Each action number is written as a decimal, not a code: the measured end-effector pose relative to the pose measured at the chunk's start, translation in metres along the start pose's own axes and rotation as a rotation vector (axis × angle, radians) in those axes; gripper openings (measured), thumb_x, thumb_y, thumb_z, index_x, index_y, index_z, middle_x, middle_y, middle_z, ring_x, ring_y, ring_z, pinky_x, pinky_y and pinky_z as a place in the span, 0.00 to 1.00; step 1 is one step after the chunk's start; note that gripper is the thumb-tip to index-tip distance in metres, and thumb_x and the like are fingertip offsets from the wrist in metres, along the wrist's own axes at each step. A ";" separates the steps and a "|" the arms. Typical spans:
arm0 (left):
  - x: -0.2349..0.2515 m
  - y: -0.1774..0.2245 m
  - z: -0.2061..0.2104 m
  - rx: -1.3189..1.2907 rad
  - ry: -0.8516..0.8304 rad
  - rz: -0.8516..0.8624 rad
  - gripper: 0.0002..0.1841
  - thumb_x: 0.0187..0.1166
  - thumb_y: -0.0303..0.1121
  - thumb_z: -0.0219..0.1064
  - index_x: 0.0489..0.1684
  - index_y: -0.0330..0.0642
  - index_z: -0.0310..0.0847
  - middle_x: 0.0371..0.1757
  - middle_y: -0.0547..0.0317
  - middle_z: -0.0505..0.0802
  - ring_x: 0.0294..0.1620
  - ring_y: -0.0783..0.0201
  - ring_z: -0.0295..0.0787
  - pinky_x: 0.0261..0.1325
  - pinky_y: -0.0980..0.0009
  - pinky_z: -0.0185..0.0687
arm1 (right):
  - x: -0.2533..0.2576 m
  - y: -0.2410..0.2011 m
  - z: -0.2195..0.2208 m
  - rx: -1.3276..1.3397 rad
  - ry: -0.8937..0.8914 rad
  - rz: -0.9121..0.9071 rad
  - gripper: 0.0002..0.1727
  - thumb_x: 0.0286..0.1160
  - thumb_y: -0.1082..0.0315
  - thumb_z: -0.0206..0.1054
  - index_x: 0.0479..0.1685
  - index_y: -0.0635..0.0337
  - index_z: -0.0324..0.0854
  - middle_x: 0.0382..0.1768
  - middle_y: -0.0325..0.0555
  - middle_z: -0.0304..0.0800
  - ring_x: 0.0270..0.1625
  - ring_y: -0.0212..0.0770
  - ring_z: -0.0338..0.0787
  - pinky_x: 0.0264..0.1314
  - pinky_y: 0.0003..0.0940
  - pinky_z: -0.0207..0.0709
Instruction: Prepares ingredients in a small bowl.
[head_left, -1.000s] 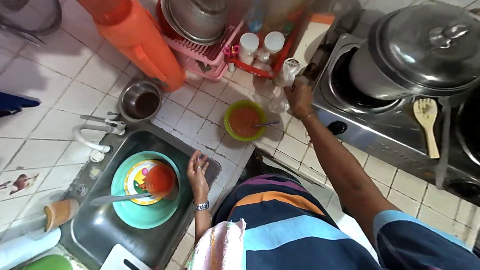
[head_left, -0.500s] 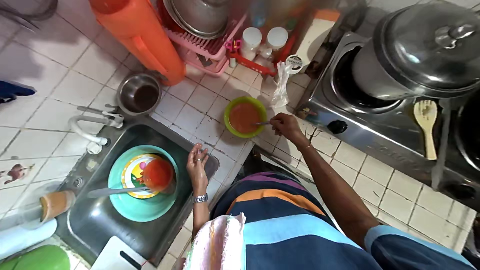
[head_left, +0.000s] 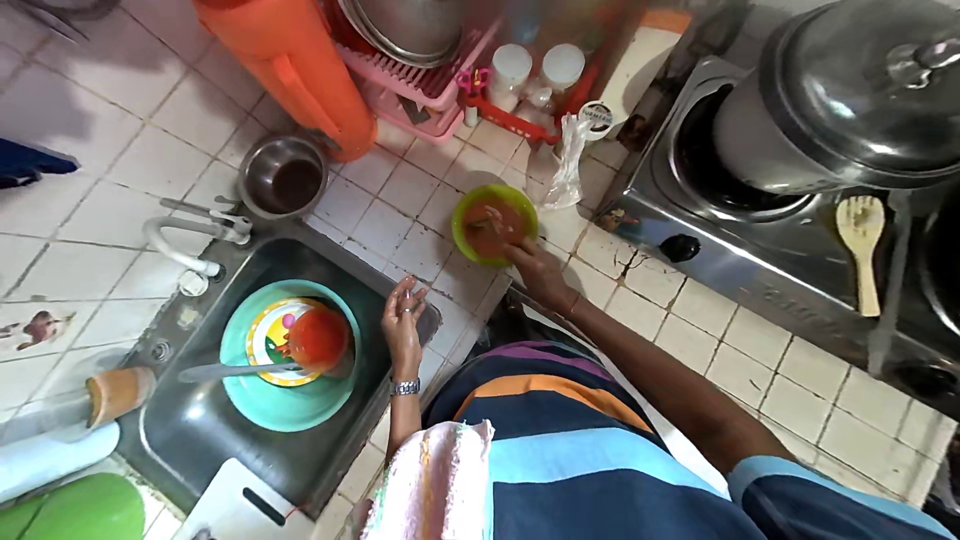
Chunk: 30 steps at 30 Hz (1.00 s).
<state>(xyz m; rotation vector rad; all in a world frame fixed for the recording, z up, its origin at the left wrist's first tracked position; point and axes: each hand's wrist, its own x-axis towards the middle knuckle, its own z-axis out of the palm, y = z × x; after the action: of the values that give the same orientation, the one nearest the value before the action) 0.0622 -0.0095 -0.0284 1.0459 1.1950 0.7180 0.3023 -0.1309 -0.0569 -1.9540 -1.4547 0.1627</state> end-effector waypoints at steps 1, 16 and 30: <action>0.001 0.000 -0.001 0.002 0.002 0.004 0.18 0.92 0.28 0.49 0.73 0.28 0.73 0.66 0.43 0.88 0.61 0.58 0.90 0.60 0.63 0.88 | 0.004 0.005 -0.005 -0.032 -0.019 -0.014 0.16 0.77 0.81 0.65 0.59 0.64 0.89 0.50 0.65 0.89 0.44 0.63 0.93 0.42 0.55 0.88; 0.004 0.000 -0.004 -0.003 0.037 0.028 0.19 0.94 0.32 0.44 0.66 0.27 0.77 0.59 0.46 0.90 0.56 0.61 0.91 0.59 0.65 0.88 | 0.003 0.004 -0.038 0.493 0.163 0.569 0.15 0.91 0.69 0.57 0.58 0.70 0.84 0.29 0.47 0.88 0.23 0.31 0.84 0.31 0.27 0.83; -0.001 0.003 0.000 0.005 0.044 0.045 0.21 0.95 0.33 0.43 0.47 0.27 0.82 0.46 0.51 0.94 0.49 0.63 0.93 0.58 0.66 0.89 | 0.009 0.024 -0.022 0.497 0.156 0.490 0.17 0.94 0.65 0.52 0.67 0.62 0.82 0.40 0.50 0.89 0.25 0.33 0.80 0.26 0.26 0.76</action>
<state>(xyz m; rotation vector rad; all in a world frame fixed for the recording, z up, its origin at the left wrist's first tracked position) 0.0621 -0.0094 -0.0255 1.0690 1.2145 0.7764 0.3353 -0.1356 -0.0519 -1.8126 -0.7220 0.5242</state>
